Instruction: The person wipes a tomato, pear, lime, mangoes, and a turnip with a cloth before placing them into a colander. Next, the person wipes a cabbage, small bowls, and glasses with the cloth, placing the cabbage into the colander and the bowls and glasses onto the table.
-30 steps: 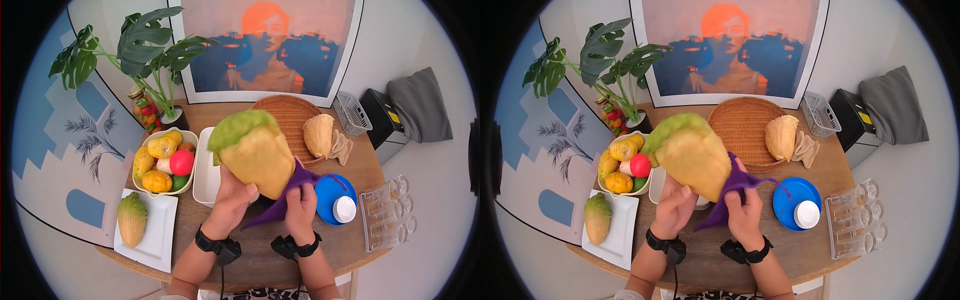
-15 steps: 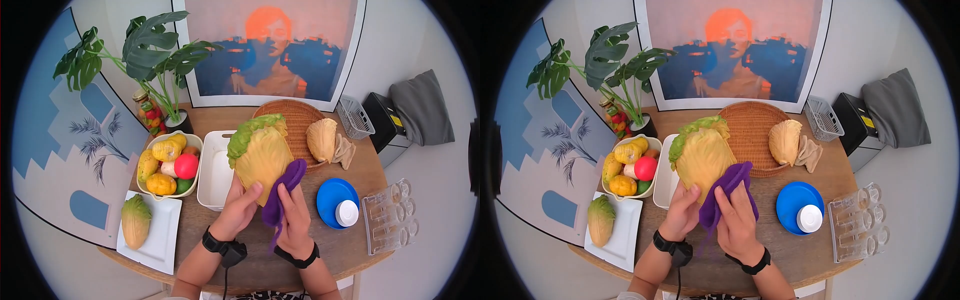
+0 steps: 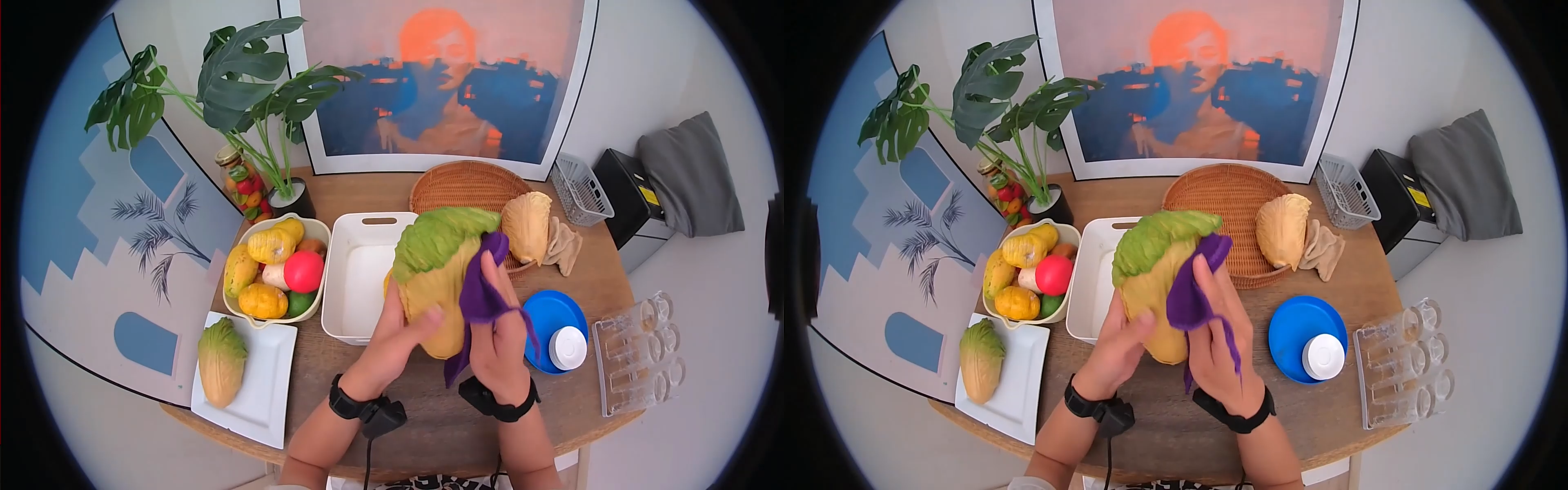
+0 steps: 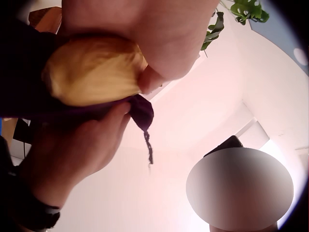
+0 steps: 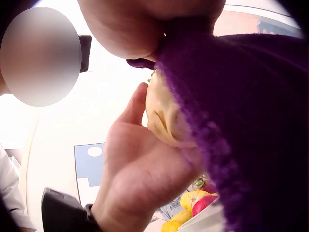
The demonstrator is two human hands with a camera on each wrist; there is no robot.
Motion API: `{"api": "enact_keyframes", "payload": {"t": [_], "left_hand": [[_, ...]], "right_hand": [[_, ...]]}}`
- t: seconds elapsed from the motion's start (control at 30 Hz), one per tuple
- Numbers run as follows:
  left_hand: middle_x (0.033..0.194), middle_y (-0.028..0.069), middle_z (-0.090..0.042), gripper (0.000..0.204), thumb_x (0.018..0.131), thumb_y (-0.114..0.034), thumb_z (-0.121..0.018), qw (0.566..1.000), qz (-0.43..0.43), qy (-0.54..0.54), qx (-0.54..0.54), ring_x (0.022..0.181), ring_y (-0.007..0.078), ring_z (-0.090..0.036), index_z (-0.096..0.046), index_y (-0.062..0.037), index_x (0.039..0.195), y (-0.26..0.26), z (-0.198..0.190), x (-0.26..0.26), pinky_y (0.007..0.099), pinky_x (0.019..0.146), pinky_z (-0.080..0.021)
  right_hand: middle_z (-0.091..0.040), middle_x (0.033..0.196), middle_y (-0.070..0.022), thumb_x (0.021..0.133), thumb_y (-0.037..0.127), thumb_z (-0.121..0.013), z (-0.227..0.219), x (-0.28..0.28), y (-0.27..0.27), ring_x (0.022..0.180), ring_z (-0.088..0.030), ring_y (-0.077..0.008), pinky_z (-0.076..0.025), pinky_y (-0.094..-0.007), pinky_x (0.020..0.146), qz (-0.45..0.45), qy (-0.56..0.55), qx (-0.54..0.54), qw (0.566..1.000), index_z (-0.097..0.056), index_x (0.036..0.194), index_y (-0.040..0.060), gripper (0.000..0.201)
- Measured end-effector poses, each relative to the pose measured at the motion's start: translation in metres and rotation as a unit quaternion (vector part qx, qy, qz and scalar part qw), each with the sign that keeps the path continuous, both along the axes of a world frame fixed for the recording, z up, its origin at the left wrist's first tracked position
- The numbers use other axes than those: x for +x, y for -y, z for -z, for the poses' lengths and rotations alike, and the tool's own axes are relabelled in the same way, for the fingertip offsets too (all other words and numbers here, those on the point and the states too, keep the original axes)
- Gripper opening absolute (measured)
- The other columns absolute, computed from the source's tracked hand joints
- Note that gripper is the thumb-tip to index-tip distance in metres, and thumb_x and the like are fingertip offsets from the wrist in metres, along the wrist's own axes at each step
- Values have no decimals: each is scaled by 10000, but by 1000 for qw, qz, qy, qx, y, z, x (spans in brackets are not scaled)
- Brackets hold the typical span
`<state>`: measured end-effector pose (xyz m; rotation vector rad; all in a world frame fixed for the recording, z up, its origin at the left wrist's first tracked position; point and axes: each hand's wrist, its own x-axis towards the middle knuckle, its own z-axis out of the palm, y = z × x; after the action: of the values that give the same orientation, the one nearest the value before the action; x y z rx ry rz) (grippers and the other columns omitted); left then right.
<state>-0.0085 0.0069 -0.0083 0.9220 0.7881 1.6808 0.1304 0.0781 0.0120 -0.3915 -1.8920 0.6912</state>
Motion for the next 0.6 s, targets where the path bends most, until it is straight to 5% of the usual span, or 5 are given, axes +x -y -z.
{"api": "enact_keyframes", "payload": {"t": [0.17, 0.33, 0.47, 0.6], "left_hand": [[1529, 119, -318, 657, 1010, -306, -488, 997, -37, 64, 0, 1412, 260, -328, -163, -49, 1520, -2, -6, -4, 402, 1155, -276], [1547, 143, -298, 660, 1029, -440, -359, 980, 53, 181, 58, 1424, 286, -309, -177, -50, 1529, -2, -10, -13, 422, 1157, -276], [1566, 148, -259, 682, 1024, -449, -347, 970, 95, 214, 70, 1431, 294, -294, -144, -48, 1537, -1, -17, -13, 446, 1154, -277], [1548, 123, -278, 684, 1001, -298, -492, 988, 72, 126, 58, 1419, 268, -325, -124, -94, 1541, 1, -16, -14, 426, 1125, -328]], "right_hand": [[-431, 1405, -337, 752, -145, -495, 26, 5, 21, 1319, -417, -496, -344, -471, 1095, -4, 47, 75, 996, -501, 1334, -61, 588], [-418, 1417, -332, 757, -114, -531, 34, 7, 31, 1328, -401, -502, -341, -505, 1097, -13, 78, 109, 991, -501, 1338, -50, 585], [-381, 1444, -337, 808, -93, -515, 28, 12, 21, 1352, -364, -509, -319, -494, 1108, -23, 61, 74, 995, -487, 1355, -48, 549], [-358, 1463, -341, 873, -76, -465, 27, 22, 18, 1374, -346, -490, -298, -476, 1119, -36, 37, -16, 999, -477, 1364, -53, 492]]}}
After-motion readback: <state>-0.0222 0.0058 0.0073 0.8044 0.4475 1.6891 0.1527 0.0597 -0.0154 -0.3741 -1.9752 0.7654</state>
